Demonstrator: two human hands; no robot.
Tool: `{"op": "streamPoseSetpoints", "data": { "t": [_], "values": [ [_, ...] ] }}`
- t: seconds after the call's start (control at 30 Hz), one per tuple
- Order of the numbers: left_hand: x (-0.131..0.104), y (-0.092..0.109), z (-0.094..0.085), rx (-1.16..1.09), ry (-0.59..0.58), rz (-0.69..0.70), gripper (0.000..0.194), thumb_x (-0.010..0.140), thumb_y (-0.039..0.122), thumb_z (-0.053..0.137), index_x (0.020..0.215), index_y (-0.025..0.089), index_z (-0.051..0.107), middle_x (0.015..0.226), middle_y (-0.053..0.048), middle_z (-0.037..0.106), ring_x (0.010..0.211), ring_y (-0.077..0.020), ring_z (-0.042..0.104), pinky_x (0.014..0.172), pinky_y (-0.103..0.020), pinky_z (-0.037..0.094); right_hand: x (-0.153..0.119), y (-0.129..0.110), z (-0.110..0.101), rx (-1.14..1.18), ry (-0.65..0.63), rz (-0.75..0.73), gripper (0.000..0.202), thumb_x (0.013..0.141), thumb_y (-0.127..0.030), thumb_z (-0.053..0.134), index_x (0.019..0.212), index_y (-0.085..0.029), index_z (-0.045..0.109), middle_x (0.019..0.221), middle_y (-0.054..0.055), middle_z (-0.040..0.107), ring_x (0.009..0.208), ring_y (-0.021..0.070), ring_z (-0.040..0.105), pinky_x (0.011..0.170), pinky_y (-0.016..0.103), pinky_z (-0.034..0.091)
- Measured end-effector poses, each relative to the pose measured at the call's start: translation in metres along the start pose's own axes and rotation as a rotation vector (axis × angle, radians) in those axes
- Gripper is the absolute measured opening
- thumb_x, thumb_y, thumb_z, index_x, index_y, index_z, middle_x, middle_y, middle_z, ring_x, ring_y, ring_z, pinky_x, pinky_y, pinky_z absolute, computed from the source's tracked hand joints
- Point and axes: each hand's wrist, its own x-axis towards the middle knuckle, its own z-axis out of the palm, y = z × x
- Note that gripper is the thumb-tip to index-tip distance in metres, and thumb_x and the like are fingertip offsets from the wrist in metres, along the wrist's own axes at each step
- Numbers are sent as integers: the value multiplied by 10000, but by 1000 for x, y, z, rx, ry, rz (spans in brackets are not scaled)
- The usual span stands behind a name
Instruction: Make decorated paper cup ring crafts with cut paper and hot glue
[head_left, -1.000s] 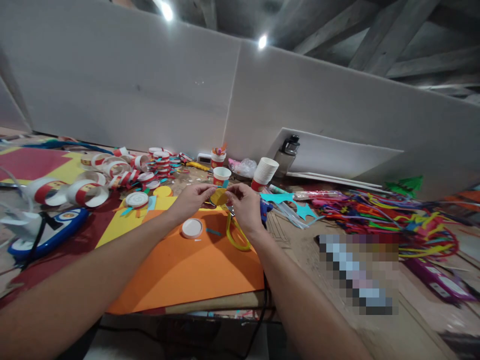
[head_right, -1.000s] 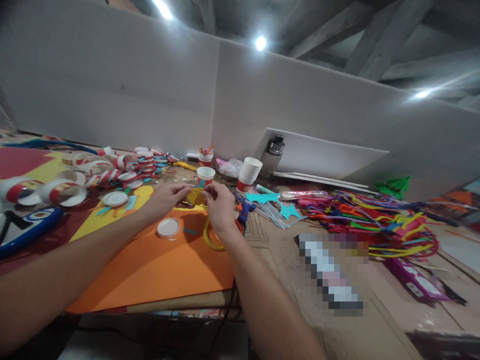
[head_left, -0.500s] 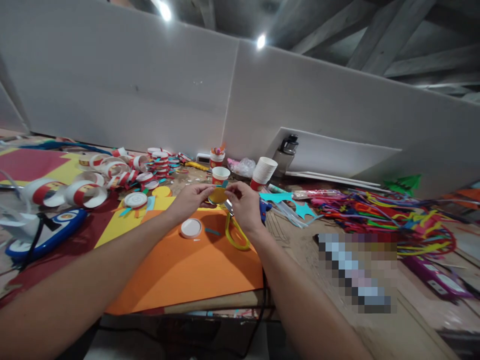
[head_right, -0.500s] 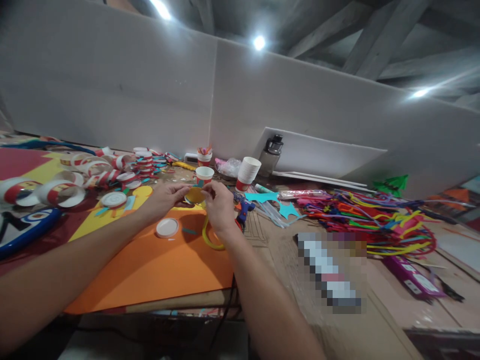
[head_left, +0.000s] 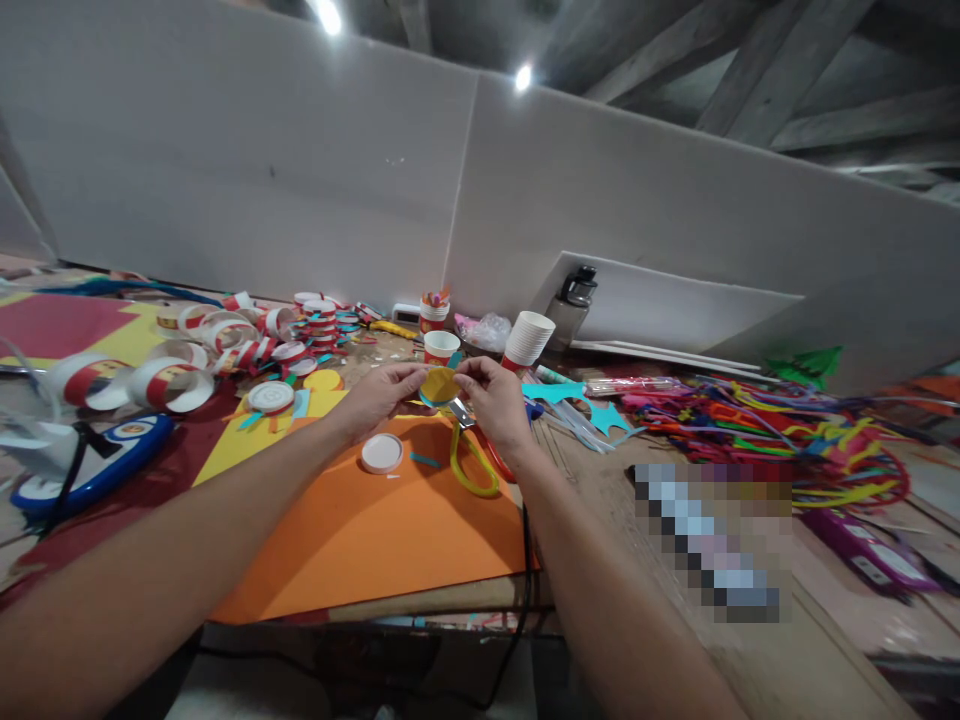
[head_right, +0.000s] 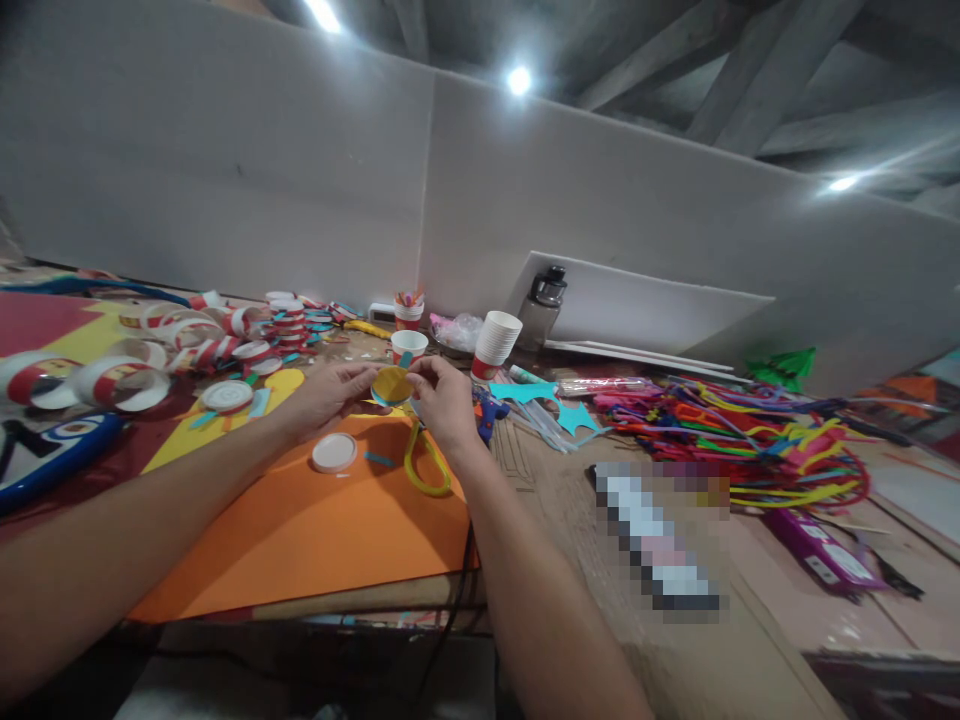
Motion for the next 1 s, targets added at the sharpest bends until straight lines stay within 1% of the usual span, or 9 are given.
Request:
{"op": "streamPoseSetpoints", "data": {
  "t": [0.1, 0.2, 0.37, 0.53, 0.73, 0.9, 1.0],
  "values": [
    [2, -2, -2, 13, 32, -10, 399, 724, 364, 778, 1057, 151, 725, 1003, -70, 730, 750, -138, 664, 744, -324, 599, 0, 1, 0, 24, -10, -2, 84, 743, -274, 600, 761, -192, 601, 662, -20, 586, 579, 118, 514, 578, 251, 435],
    [4, -3, -5, 16, 61, -35, 357, 740, 321, 767, 1042, 133, 732, 944, -71, 736, 659, -110, 639, 730, -334, 610, 1, 0, -1, 36, -31, 7, 102, 730, -285, 607, 768, -191, 599, 652, -28, 578, 571, 112, 511, 575, 250, 433],
    [4, -1, -8, -23, 7, -56, 342, 751, 314, 764, 1045, 143, 735, 992, -88, 739, 715, -135, 673, 730, -322, 612, 6, -2, -5, 76, -33, 43, 150, 707, -332, 622, 749, -194, 582, 643, -27, 580, 554, 118, 531, 559, 260, 449],
    [3, 2, -6, -64, 6, -89, 340, 743, 331, 774, 1025, 144, 737, 973, -108, 746, 731, -162, 691, 682, -318, 615, 8, -1, -6, 127, -44, 86, 177, 690, -348, 638, 746, -191, 577, 630, -27, 570, 542, 116, 531, 549, 258, 459],
    [2, -2, -4, -112, 46, -65, 343, 737, 335, 779, 1011, 135, 738, 1004, -121, 740, 815, -190, 696, 710, -338, 610, 6, 1, -4, 40, -54, 38, 150, 711, -333, 614, 738, -194, 564, 623, -33, 561, 546, 113, 518, 549, 251, 440],
    [4, -3, -5, -111, 74, -76, 364, 667, 324, 830, 964, 128, 755, 939, -104, 749, 726, -159, 677, 727, -345, 607, 5, -2, -6, -18, -93, -16, 90, 739, -288, 588, 753, -199, 576, 636, -35, 558, 569, 118, 513, 571, 256, 428],
    [5, -2, -6, -112, 72, -60, 371, 652, 315, 838, 968, 137, 759, 970, -103, 747, 748, -161, 678, 722, -331, 605, 5, -4, -8, -28, -105, -28, 79, 748, -278, 589, 767, -201, 584, 681, -25, 583, 591, 123, 520, 589, 260, 437]
  ]
}}
